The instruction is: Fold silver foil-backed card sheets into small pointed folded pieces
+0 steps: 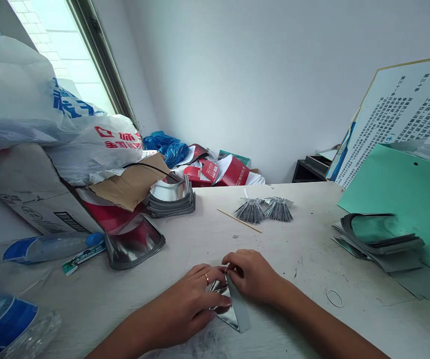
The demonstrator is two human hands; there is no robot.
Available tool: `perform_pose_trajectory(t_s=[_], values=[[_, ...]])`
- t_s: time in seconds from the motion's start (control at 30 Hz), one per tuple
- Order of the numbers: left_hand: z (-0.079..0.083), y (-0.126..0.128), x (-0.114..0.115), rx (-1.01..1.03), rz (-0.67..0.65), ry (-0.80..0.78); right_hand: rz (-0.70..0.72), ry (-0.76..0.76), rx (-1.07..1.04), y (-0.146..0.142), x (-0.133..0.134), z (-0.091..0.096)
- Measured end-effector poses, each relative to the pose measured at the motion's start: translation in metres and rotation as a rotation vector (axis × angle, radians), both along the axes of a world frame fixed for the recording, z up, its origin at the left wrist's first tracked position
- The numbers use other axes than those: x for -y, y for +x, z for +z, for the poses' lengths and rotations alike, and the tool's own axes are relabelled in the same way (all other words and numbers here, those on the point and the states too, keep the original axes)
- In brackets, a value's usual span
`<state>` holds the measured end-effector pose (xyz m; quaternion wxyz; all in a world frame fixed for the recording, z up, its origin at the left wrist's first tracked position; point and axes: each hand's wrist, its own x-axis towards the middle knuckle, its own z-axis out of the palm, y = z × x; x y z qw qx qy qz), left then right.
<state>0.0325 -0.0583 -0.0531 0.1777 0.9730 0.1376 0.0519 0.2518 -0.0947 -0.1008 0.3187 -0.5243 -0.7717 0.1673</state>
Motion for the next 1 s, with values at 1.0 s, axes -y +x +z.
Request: perform_pose_trajectory(t_s=[1.0], values=[[-0.007,0.005,-0.003,0.05,-0.01,-0.012,0.03,-0.337,-0.448,0.008,-0.001,0.013]])
